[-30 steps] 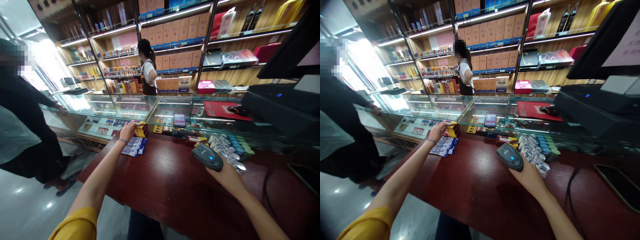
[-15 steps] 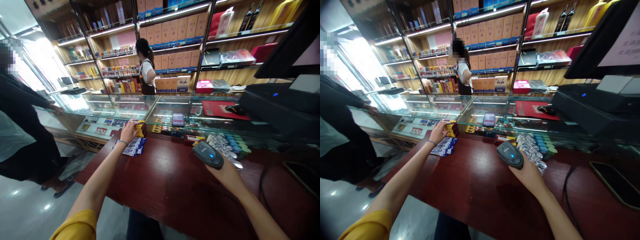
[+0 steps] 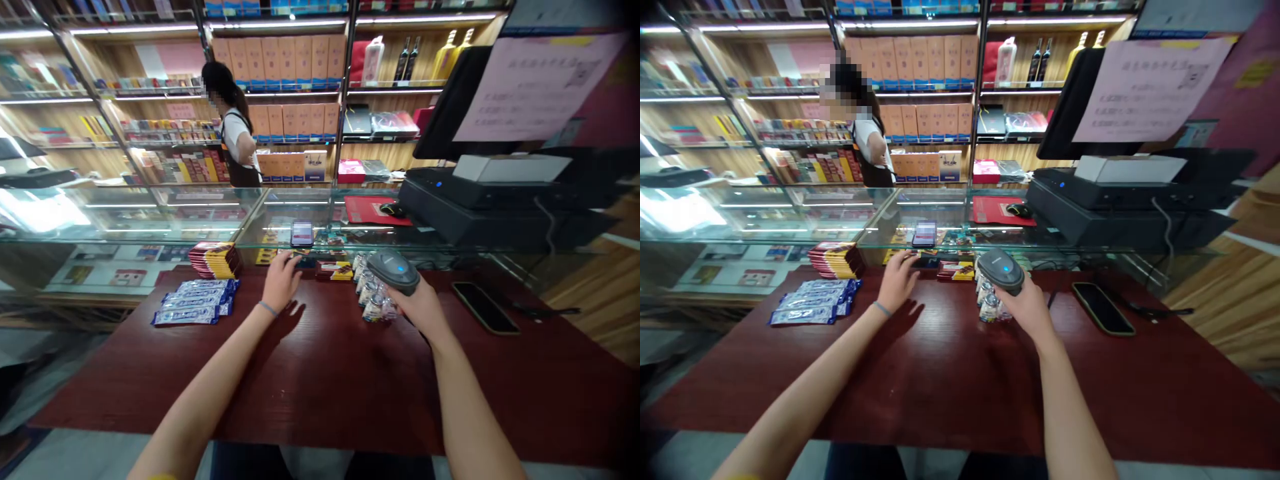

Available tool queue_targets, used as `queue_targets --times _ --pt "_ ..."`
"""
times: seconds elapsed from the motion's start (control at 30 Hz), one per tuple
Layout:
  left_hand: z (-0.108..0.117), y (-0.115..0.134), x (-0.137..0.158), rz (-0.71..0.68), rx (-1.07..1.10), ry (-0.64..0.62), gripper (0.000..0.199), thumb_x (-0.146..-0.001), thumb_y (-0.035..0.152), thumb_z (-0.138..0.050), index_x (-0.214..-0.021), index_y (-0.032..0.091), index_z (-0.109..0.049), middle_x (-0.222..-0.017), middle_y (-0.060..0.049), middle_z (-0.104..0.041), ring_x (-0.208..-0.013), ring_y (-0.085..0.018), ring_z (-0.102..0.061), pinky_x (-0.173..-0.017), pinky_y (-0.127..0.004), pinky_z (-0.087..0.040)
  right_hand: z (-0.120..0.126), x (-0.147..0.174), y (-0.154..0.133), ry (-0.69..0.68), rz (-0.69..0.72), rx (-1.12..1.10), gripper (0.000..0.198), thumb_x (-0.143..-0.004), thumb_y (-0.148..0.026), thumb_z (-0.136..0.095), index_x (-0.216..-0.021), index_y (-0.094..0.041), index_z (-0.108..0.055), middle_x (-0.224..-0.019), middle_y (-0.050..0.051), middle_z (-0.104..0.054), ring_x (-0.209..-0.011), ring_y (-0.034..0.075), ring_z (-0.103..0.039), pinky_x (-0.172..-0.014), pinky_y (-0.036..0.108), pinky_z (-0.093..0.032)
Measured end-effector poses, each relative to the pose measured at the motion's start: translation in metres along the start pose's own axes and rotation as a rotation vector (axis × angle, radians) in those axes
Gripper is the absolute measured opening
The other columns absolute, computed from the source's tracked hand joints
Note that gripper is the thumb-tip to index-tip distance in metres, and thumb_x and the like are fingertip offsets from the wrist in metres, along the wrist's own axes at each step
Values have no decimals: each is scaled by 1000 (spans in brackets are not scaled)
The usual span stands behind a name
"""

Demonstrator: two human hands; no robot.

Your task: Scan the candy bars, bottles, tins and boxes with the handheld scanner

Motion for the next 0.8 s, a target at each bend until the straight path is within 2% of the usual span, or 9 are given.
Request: queue_targets --times 0.07,0.13,0.2,0.3,0.4,0.47,0.57,0.67,0.8 --pt "-44 13 3 13 188 -78 44 -82 18 -70 -125 27 -70 -149 -14 -52 -147 -36 -38 -127 -56 -21 6 -2 2 5 -12 3 49 -80 -50 -71 -119 -20 -67 -80 7 -77 -76 29 -73 -66 36 -56" --pt "-85 22 6 28 263 -156 49 -79 13 -71 -126 27 -69 -153 -15 -50 -152 -38 -32 -128 -59 -16 10 -2 4 1 -40 -1 47 -81 -49 -70 -118 -20 -67 -68 3 -73 -57 24 -67 -59 35 -53" --pt "-117 26 7 34 227 -207 52 -80 13 -69 -130 27 -67 -158 -15 -46 -155 -39 -25 -127 -63 -9 13 -3 4 -4 -65 -11 44 -82 -47 -70 -116 -19 -67 -58 -1 -68 -45 21 -60 -56 34 -51" --pt "-150 26 5 19 144 -236 54 -83 14 -66 -135 28 -64 -162 -14 -42 -157 -39 -21 -126 -63 -1 15 -3 5 -8 -75 -14 42 -82 -46 -69 -115 -20 -67 -55 -2 -66 -43 21 -59 -56 35 -52" --pt "-163 23 3 17 108 -225 54 -85 19 -66 -138 30 -63 -161 -12 -44 -157 -39 -21 -126 -62 1 14 -5 7 -9 -52 9 45 -82 -47 -69 -120 -22 -66 -66 1 -72 -57 25 -68 -61 36 -55" --pt "-165 21 3 36 99 -227 52 -86 21 -65 -138 30 -64 -158 -13 -47 -155 -39 -24 -126 -61 -1 13 -6 7 4 -23 22 47 -81 -47 -70 -122 -22 -65 -76 4 -76 -74 29 -74 -65 36 -56" --pt "-162 21 5 66 81 -233 48 -88 22 -63 -136 29 -65 -154 -15 -51 -151 -41 -31 -126 -60 -5 12 -6 7 17 1 16 48 -80 -46 -70 -121 -22 -65 -86 7 -78 -92 31 -75 -71 36 -57" --pt "-158 26 7 43 -33 -243 41 -90 22 -61 -130 29 -68 -145 -16 -57 -144 -39 -40 -122 -59 -18 9 -6 7 10 -2 -12 48 -79 -46 -69 -120 -21 -66 -90 7 -79 -97 31 -74 -76 37 -58" --pt "-155 36 7 -29 -359 -267 30 -98 22 -51 -120 28 -70 -128 -14 -67 -126 -33 -54 -108 -52 -38 6 -4 6 26 -6 -57 49 -77 -49 -71 -118 -21 -67 -91 8 -79 -97 32 -73 -77 40 -57"
Point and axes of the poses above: each hand's wrist, its own x-axis away from the middle knuckle, its own z-axis out of the back of the hand, y = z × x, the point moved 6 cm from there along -x, towards the middle knuckle
